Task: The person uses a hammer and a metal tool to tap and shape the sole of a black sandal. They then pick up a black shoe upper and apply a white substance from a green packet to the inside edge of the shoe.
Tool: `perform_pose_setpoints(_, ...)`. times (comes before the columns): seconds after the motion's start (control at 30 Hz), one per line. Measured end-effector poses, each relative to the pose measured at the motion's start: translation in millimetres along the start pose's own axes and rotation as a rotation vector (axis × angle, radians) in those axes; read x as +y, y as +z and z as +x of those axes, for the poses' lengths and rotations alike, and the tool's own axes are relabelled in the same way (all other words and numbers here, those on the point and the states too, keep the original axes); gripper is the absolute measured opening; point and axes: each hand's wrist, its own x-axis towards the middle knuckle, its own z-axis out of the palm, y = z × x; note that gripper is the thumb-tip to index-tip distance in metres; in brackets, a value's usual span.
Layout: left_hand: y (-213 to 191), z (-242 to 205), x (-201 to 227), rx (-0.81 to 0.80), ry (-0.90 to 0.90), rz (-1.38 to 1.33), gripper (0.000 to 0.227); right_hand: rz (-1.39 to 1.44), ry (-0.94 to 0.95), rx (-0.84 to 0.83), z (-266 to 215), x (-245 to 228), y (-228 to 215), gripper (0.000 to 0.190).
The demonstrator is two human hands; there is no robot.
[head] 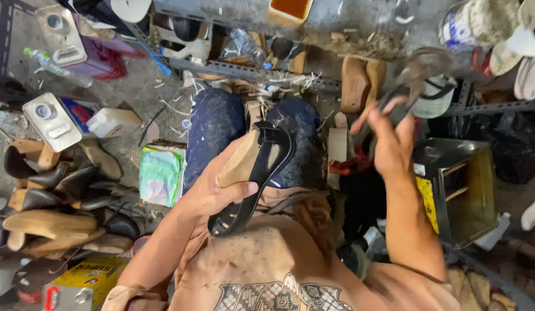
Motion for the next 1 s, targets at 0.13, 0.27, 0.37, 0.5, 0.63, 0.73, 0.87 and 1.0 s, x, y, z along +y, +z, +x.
perform_pose_setpoints(0.13,1.6,5.2,33.9,0.0,0.081,0.3,0.091,0.329,0.3,-0.419,-73.1,-63.2,14.0,0.009)
perform_pose_setpoints(0.27,4.8,-0.7,52.1,-0.01,0.122,0.445,0.091,0.558,0.651,-0.707,-102.6,-107.5,21.2,0.028)
perform_pose_setpoints(0.37,10.6,-8.0,54.9,-0.019,0.133,0.503,0.091,0.562,0.705,-0.849,-105.1,-105.7,20.4,0.034)
perform_pose_setpoints(0.5,13.8,-16.2,54.0,-0.022,0.15,0.551,0.094,0.53,0.728,-0.907,-104.0,-110.3,19.0,0.035)
perform_pose_setpoints(0.63,14.5,-21.7,60.9,-0.048,0.201,0.696,0.093,0.507,0.84,-0.888,-105.3,-104.3,14.0,0.033)
perform_pose_setpoints(0.73,13.2,-23.7,59.6,-0.071,0.2,0.744,0.094,0.572,0.842,-0.828,-118.6,-83.2,16.9,0.027)
perform_pose_setpoints(0.87,4.9,-18.3,23.9,0.049,-0.095,0.169,0.09,0.151,0.225,-0.839,-122.6,-79.8,42.0,0.012)
perform_pose_setpoints(1.0,-11.6,-15.3,7.9,-0.02,0.043,0.147,0.083,0.124,0.116,-0.77,-101.7,-76.5,18.1,0.013)
